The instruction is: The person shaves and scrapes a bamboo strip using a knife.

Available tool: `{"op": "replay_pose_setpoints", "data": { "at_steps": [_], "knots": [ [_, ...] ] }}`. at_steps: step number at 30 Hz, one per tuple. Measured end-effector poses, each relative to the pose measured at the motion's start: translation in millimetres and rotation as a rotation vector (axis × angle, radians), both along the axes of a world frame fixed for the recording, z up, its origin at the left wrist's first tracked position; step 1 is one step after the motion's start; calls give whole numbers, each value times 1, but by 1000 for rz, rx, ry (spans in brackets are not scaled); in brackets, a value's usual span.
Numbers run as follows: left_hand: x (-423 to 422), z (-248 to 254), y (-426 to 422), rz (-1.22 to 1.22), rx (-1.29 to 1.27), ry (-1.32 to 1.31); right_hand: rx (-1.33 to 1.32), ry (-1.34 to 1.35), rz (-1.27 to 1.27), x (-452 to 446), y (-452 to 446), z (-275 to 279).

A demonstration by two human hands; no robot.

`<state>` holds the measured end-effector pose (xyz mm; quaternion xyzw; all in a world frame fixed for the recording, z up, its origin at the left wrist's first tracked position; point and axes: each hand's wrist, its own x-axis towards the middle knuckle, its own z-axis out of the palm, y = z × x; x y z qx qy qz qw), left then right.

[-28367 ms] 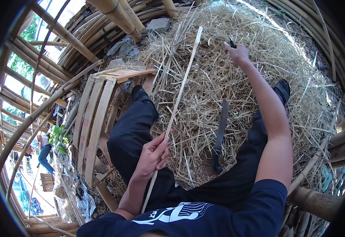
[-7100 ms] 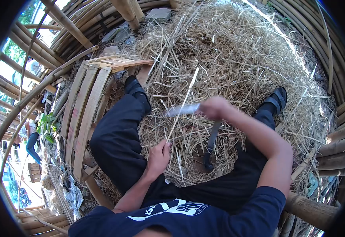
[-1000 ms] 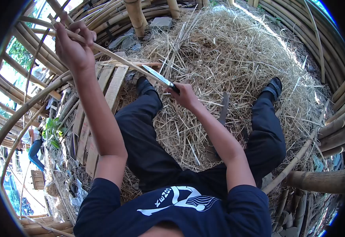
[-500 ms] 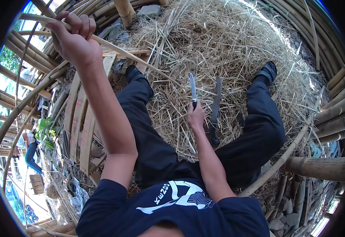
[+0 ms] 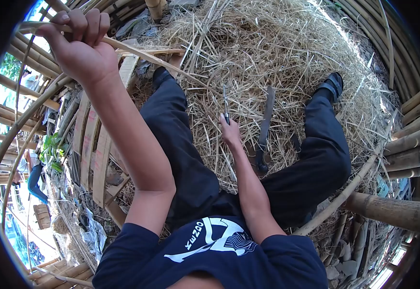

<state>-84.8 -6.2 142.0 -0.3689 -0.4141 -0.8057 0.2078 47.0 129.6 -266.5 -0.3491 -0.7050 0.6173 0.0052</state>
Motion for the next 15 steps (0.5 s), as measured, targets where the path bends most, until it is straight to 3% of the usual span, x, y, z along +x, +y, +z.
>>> {"op": "replay_pose_setpoints", "data": {
  "at_steps": [1,2,5,9,12,15],
  "knots": [
    [-2,-1,0,-115,59,32,161,-82,59,-1,-2,10],
    [-5,-1,1,-230,119,67,390,6,-19,-1,-10,24],
    [-5,-1,5,-158,139,97,320,187,-68,-2,-20,72],
    [7,1,3,-154,-61,268,304,183,-29,-3,-20,69],
    [4,1,6,-130,70,119,362,94,-50,2,-19,43],
    [9,4,7,-124,-104,302,368,72,-39,-5,-16,45]
  ]
}}
